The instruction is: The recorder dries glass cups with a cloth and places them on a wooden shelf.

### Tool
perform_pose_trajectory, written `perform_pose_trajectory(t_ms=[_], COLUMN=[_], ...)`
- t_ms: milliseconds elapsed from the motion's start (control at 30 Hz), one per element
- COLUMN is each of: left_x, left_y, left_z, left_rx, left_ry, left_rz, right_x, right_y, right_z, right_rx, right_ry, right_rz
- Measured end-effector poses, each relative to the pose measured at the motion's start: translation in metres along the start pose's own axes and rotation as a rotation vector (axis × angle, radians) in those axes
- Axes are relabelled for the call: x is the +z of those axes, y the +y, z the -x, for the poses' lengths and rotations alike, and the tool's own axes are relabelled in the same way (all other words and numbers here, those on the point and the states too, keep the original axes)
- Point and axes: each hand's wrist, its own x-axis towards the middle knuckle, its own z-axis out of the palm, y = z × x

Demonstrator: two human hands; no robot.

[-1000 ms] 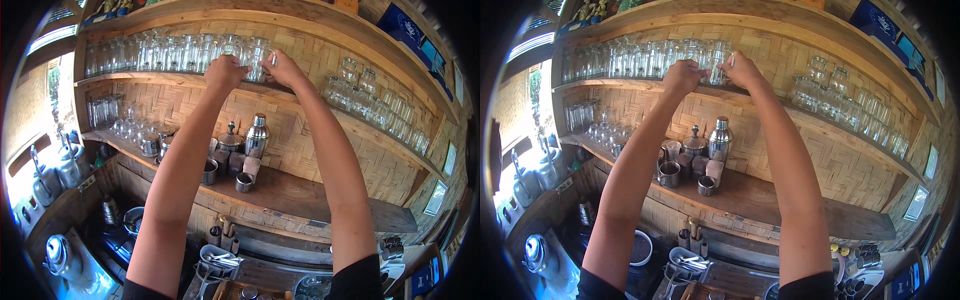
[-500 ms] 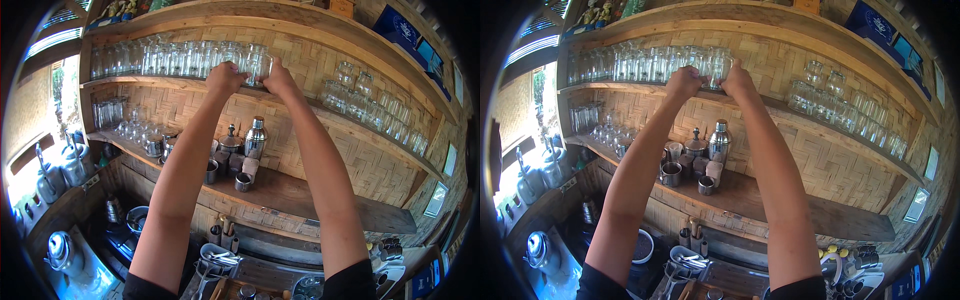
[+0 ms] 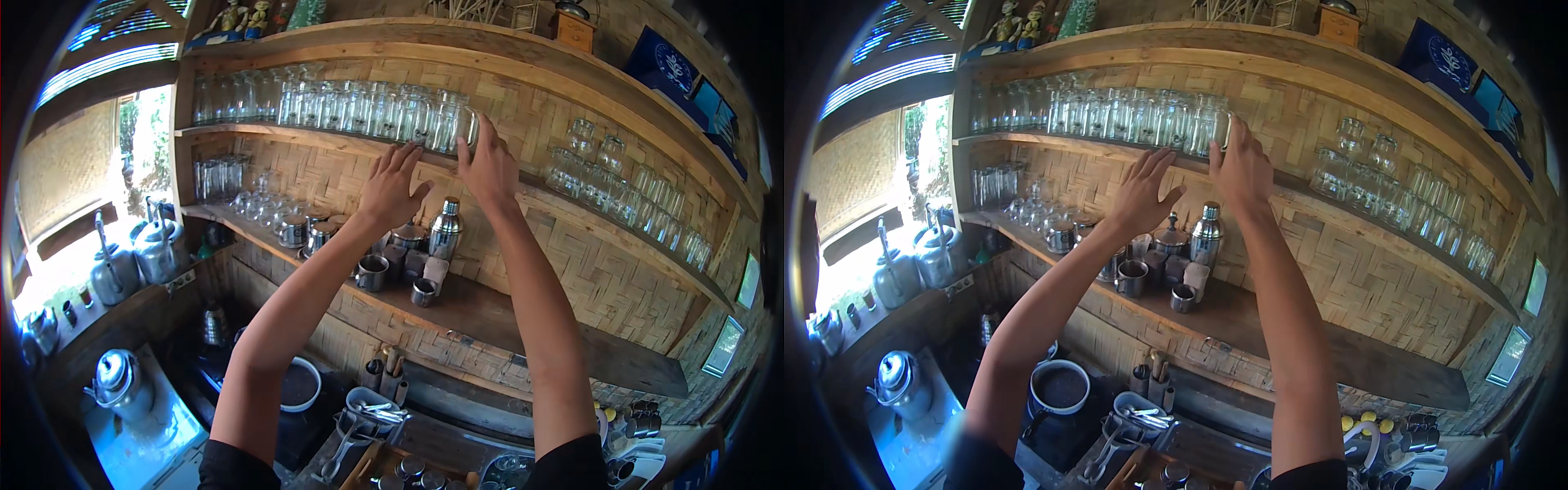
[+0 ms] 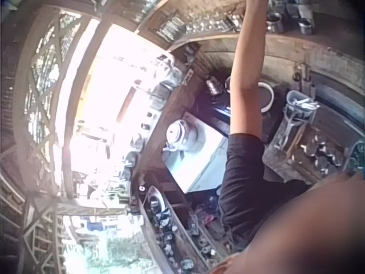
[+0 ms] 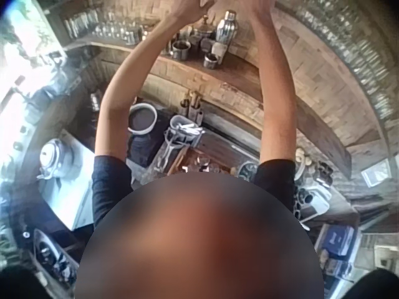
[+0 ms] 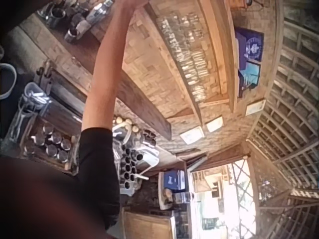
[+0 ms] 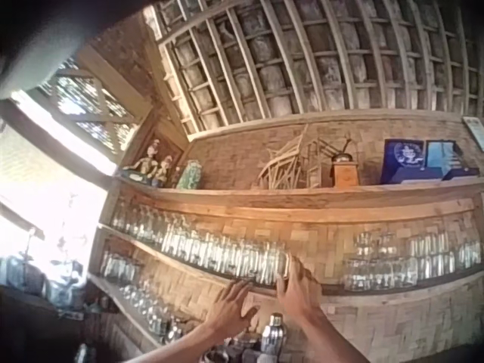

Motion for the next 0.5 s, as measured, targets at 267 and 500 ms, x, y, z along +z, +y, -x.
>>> perform_pose_trajectory(t_ms=[267,500], left_x=[-0.076,-0.135], left_y=[0.044,0.092], left_z=[0.047,0.090], left_rx=[0.003,0.035], left_ry=[-0.293,-0.422], left_rz=[0.031,0.195], right_x=[-0.017,-0.078], right_y=[0.019,-0.030], right_z=[0.067,0.112], right_rx=[-0.295,0.108], right_ry=[0.108,0.130], right_rz=[0.127,-0.257])
